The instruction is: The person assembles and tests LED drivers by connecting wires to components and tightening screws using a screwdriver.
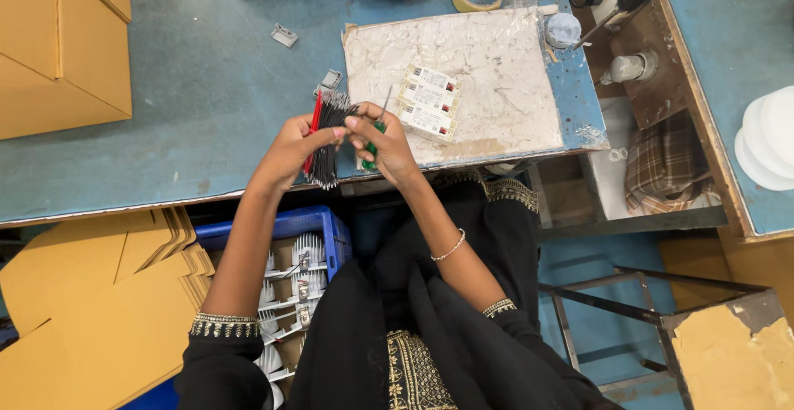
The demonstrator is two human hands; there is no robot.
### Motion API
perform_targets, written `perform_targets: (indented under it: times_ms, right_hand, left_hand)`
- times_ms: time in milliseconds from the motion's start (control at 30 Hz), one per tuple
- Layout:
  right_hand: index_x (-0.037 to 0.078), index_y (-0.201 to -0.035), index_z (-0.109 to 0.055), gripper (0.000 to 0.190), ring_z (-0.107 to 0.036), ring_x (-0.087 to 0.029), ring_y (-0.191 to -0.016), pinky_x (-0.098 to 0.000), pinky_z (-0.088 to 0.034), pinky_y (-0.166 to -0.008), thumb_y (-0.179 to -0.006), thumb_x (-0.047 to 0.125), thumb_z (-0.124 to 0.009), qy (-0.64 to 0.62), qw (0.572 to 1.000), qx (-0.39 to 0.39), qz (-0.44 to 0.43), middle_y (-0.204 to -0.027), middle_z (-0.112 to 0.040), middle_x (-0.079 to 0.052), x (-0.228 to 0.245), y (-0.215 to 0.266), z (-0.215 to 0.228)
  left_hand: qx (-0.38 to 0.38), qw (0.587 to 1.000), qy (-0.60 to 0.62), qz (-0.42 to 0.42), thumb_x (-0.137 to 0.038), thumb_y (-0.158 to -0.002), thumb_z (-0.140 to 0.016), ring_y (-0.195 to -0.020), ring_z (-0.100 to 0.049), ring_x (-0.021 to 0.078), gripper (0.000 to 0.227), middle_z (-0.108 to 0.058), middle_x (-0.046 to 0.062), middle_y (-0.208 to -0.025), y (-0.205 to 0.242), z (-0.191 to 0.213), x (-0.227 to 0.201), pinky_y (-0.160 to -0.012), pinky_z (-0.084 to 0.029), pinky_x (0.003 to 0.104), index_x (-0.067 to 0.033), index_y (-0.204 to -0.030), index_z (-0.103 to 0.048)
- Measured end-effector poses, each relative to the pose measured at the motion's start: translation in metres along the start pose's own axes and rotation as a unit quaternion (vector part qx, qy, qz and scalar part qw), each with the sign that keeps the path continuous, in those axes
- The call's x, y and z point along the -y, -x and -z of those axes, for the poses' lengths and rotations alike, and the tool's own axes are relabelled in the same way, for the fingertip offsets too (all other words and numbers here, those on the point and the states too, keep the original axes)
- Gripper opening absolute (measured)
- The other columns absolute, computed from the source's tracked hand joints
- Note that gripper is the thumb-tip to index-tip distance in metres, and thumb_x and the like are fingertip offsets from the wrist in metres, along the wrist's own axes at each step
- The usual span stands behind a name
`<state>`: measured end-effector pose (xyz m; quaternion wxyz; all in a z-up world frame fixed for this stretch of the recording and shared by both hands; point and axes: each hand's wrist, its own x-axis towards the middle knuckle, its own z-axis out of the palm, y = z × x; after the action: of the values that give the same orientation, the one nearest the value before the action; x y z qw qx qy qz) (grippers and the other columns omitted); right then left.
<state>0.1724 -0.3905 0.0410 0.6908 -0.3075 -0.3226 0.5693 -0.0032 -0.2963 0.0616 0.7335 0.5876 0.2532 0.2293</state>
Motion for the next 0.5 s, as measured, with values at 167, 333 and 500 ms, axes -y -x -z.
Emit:
perform_targets:
  times_ms: [167, 333, 500]
  right_hand:
    - [0.003, -0.104, -0.061, 0.013, -0.054, -0.004, -0.066, -0.0183, -0.037, -0.048, -0.101, 0.012, -0.069, -0.019, 0.999, -0.008, 0.042, -0.087, -0.065, -0.005, 0.000, 0.003, -0.003]
    - [0.002, -0.109, -0.062, 0.013, -0.056, -0.006, -0.067, -0.0189, -0.038, -0.048, -0.100, 0.009, -0.068, -0.026, 0.998, -0.025, 0.058, -0.088, -0.067, -0.007, -0.001, 0.003, -0.001]
    - [-0.001, -0.107, -0.063, 0.012, -0.055, -0.006, -0.064, -0.0186, -0.038, -0.048, -0.102, 0.009, -0.067, -0.006, 0.996, -0.038, 0.083, -0.088, -0.067, -0.007, -0.004, 0.005, -0.003]
  left_hand:
    - [-0.023, 0.993, 0.110, 0.028, -0.023, -0.095, -0.070, -0.075, -0.064, 0.0082, 0.022, -0.070, 0.002, -0.088, -0.006, -0.008, 0.005, -0.070, -0.052, 0.024, -0.0033, -0.104, -0.070]
    - [-0.033, 0.990, 0.134, 0.037, -0.023, -0.095, -0.070, -0.072, -0.064, 0.0094, 0.020, -0.070, 0.003, -0.085, -0.010, -0.012, 0.012, -0.068, -0.054, 0.025, -0.0029, -0.100, -0.069]
    - [-0.056, 0.985, 0.159, 0.035, -0.021, -0.094, -0.070, -0.072, -0.064, 0.0093, 0.019, -0.069, 0.003, -0.083, -0.014, -0.013, 0.017, -0.067, -0.054, 0.026, -0.0028, -0.097, -0.069]
